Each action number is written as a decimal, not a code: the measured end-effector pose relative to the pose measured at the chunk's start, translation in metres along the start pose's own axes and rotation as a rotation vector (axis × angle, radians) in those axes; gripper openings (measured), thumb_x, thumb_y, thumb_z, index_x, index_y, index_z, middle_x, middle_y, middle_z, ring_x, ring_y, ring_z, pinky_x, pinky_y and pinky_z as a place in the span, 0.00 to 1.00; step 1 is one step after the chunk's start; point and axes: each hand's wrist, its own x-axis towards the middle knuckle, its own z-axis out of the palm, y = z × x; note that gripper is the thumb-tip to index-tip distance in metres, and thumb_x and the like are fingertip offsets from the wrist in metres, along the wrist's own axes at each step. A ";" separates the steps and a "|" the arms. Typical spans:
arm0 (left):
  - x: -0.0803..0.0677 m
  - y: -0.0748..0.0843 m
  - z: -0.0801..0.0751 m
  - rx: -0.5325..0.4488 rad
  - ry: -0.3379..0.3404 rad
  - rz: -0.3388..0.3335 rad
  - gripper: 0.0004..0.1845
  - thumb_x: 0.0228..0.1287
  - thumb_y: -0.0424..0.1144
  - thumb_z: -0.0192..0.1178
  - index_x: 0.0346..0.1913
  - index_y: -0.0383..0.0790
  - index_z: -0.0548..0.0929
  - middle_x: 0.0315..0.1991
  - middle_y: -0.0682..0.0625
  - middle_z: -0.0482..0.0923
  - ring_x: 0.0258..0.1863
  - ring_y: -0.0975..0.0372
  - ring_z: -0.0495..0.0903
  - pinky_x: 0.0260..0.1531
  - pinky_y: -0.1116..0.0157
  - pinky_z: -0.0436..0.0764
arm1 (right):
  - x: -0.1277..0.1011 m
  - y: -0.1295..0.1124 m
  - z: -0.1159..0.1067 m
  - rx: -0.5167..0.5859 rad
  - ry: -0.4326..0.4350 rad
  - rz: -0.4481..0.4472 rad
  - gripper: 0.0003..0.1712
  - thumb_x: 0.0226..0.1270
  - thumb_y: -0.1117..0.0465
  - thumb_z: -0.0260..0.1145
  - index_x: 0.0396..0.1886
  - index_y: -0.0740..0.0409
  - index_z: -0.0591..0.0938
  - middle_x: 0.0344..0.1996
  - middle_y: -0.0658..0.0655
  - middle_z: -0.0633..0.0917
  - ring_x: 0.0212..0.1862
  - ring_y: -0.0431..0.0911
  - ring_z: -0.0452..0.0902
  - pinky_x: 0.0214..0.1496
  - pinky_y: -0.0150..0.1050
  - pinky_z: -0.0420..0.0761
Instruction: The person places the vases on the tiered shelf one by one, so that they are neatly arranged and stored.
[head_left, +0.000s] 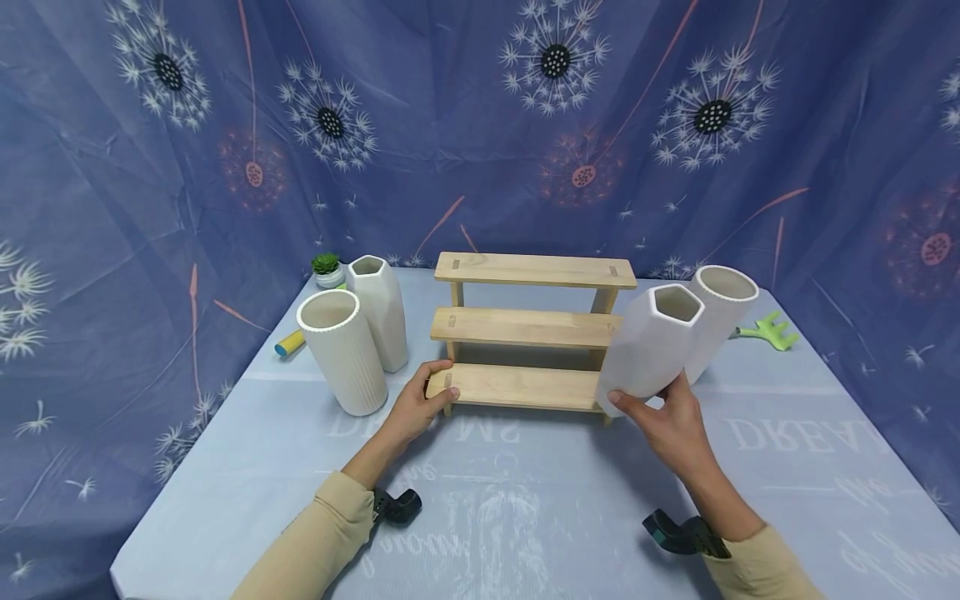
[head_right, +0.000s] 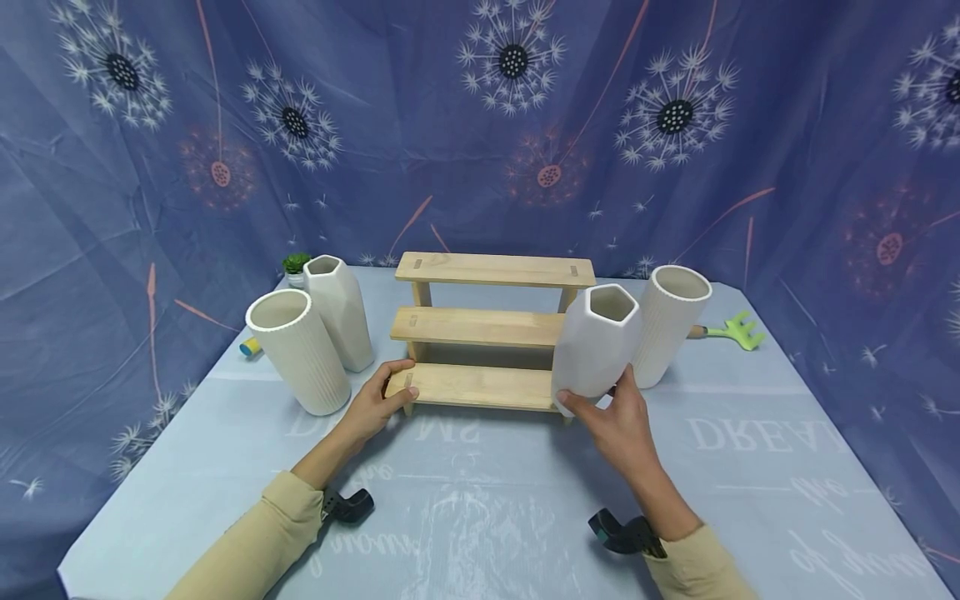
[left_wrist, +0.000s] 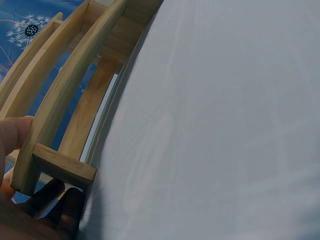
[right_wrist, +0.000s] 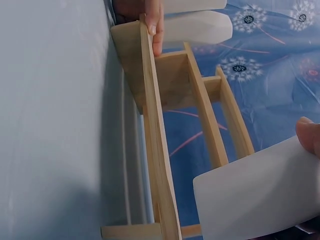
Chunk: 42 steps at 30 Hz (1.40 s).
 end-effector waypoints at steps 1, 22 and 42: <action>0.000 0.000 0.000 -0.003 0.000 0.000 0.27 0.64 0.37 0.59 0.65 0.42 0.66 0.58 0.39 0.68 0.51 0.57 0.71 0.45 0.71 0.73 | 0.000 0.000 0.001 0.009 -0.006 -0.002 0.48 0.55 0.56 0.72 0.70 0.52 0.55 0.63 0.60 0.70 0.58 0.54 0.69 0.53 0.54 0.71; -0.001 0.002 0.001 0.034 0.026 -0.018 0.26 0.63 0.37 0.60 0.64 0.45 0.67 0.56 0.41 0.70 0.49 0.58 0.72 0.44 0.69 0.73 | 0.015 -0.002 0.023 0.056 -0.054 -0.007 0.46 0.53 0.56 0.74 0.67 0.55 0.59 0.62 0.62 0.71 0.60 0.57 0.68 0.58 0.56 0.66; -0.011 0.023 0.000 0.043 0.005 -0.033 0.27 0.64 0.35 0.59 0.65 0.38 0.65 0.57 0.38 0.69 0.51 0.55 0.71 0.45 0.68 0.72 | 0.028 0.002 0.035 0.035 -0.075 0.016 0.48 0.53 0.52 0.73 0.68 0.59 0.57 0.63 0.64 0.70 0.61 0.59 0.68 0.59 0.59 0.68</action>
